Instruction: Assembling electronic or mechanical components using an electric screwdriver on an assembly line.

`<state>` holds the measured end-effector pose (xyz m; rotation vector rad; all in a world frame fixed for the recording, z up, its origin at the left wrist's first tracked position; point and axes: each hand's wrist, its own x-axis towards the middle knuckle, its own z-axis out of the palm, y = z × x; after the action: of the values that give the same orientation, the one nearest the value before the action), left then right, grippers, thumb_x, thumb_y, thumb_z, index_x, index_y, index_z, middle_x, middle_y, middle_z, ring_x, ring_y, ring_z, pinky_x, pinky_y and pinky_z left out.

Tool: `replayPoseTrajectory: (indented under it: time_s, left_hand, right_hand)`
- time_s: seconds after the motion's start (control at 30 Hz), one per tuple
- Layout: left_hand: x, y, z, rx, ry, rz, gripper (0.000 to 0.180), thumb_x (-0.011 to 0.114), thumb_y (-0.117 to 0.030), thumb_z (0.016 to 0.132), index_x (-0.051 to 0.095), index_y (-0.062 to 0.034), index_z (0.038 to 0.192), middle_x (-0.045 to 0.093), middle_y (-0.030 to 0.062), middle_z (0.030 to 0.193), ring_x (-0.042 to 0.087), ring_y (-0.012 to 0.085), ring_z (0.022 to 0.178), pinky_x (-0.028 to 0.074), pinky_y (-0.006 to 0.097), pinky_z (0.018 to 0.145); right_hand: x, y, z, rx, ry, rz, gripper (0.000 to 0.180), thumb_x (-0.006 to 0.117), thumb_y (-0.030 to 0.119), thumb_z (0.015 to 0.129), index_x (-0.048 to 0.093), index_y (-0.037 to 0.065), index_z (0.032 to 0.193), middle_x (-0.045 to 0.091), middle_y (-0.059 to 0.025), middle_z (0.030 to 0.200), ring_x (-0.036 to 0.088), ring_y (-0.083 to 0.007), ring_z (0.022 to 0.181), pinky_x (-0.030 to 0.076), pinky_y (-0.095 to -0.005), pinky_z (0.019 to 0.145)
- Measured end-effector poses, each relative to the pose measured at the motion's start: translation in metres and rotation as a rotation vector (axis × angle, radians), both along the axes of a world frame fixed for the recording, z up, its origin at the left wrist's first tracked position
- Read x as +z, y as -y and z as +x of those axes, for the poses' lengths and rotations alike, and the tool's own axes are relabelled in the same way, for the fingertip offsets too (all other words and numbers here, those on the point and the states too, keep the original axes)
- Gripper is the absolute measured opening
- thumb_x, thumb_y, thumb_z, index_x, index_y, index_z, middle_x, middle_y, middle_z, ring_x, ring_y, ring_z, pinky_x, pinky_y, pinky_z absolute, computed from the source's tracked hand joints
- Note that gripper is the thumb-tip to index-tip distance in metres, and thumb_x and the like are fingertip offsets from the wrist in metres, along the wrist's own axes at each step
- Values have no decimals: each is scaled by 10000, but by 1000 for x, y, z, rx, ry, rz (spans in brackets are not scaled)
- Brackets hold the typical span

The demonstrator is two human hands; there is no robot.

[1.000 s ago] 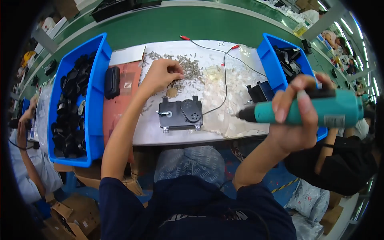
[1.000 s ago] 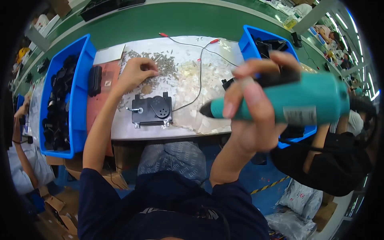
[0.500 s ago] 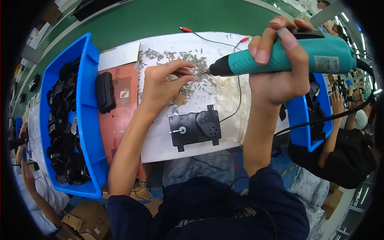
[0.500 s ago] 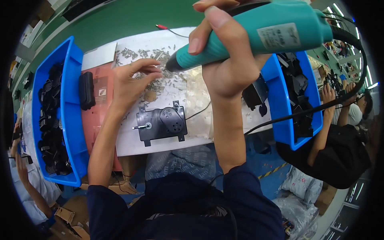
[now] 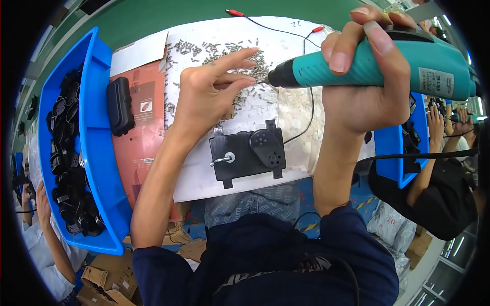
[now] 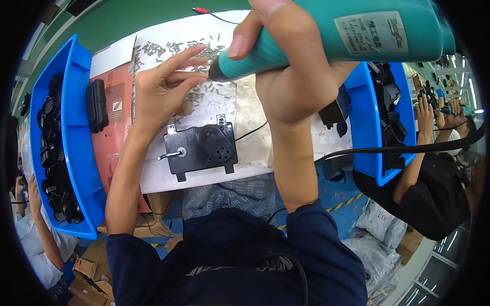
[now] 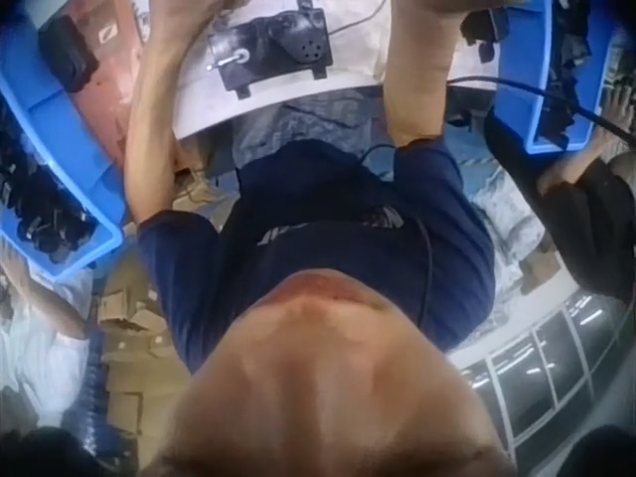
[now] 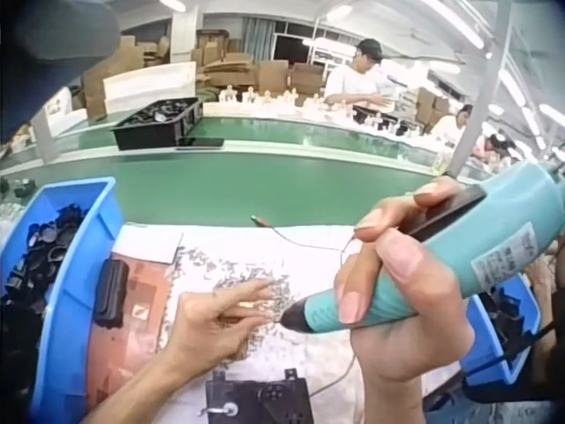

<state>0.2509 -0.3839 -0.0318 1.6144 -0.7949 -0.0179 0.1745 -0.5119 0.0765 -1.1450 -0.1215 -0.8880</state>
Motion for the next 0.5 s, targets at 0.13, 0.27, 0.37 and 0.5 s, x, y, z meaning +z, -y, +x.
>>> replayPoseTrajectory:
  time_s: [0.13, 0.27, 0.37, 0.5]
  left_hand:
    - [2, -1, -1, -23, 50, 10, 525, 727, 53, 715, 626, -114, 1202, 703, 77, 768, 689, 120, 702, 569, 238, 622]
    - [9, -6, -2, -64, 53, 100, 610, 744, 50, 691, 597, -152, 1248, 698, 73, 753, 686, 116, 708, 574, 251, 642]
    - [10, -5, -2, -56, 110, 86, 649, 754, 43, 677, 582, -167, 1267, 698, 78, 754, 687, 126, 703, 577, 263, 654]
    - [7, -8, 0, -62, 68, 123, 671, 761, 35, 671, 568, -170, 1280, 699, 88, 759, 691, 147, 702, 579, 277, 672]
  right_hand:
    - [5, -11, 2, -143, -99, -15, 393, 515, 40, 764, 396, -50, 1127, 565, -250, 836, 499, -203, 410, 456, -291, 440]
    - [5, -14, 3, -158, -135, -33, 408, 523, 39, 756, 386, -53, 1129, 563, -255, 825, 501, -210, 411, 458, -292, 446]
    - [4, -15, 4, -122, -124, -15, 420, 532, 41, 748, 378, -54, 1127, 561, -260, 822, 504, -213, 414, 460, -293, 452]
    - [4, -18, 4, -127, -141, -21, 416, 532, 42, 745, 377, -53, 1120, 562, -257, 821, 504, -212, 413, 459, -291, 456]
